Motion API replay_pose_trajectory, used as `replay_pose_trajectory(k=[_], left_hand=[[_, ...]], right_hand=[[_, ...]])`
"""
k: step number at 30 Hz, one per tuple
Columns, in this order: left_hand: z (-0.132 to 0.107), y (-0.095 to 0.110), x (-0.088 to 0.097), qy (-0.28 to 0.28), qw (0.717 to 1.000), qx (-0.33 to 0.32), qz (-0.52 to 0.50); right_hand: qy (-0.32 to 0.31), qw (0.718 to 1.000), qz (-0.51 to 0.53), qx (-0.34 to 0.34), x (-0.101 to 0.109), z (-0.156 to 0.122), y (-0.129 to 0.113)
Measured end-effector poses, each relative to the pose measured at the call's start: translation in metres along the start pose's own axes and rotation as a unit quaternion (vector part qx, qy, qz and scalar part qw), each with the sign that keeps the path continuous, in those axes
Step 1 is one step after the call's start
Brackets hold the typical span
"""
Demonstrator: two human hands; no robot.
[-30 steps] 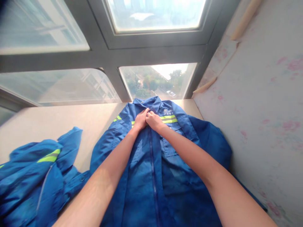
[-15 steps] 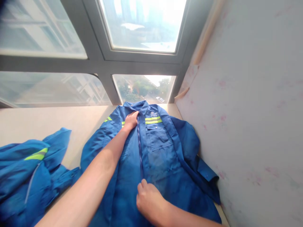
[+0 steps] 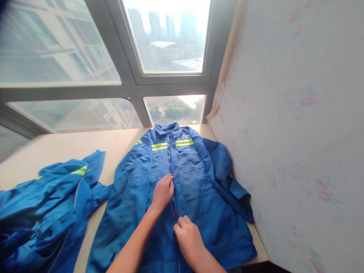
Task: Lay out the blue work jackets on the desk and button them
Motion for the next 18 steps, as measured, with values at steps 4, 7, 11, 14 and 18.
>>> replay_pose_trajectory(k=[4, 7, 11, 14, 18], left_hand=[[-0.069, 0.014, -0.019, -0.01, 0.997, -0.047, 0.068], [-0.072, 0.011, -0.024, -0.014, 0.993, -0.061, 0.099], [-0.054, 0.002, -0.023, -0.014, 0.991, -0.062, 0.116], [-0.045, -0.001, -0.021, -0.018, 0.991, -0.063, 0.116], [-0.043, -0.002, -0.021, -0.02, 0.992, -0.063, 0.11]], right_hand=[[-0.049, 0.999, 0.0, -0.003, 0.002, 0.003, -0.003], [-0.085, 0.996, -0.007, 0.02, 0.004, 0.003, -0.014], [-0.096, 0.993, -0.009, 0.066, 0.005, -0.019, -0.033], [-0.058, 0.997, 0.003, 0.057, 0.011, -0.04, -0.033], [-0.036, 0.999, 0.023, 0.032, 0.02, -0.05, -0.027]])
Point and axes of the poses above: each hand's wrist, its own z-axis towards the middle knuckle, its own x-axis out of the back of the hand, y = z × x, the point moved 9 cm from there along z, towards the middle knuckle, and after that the axes turned 13 degrees about -z, right-handed, at the moved point
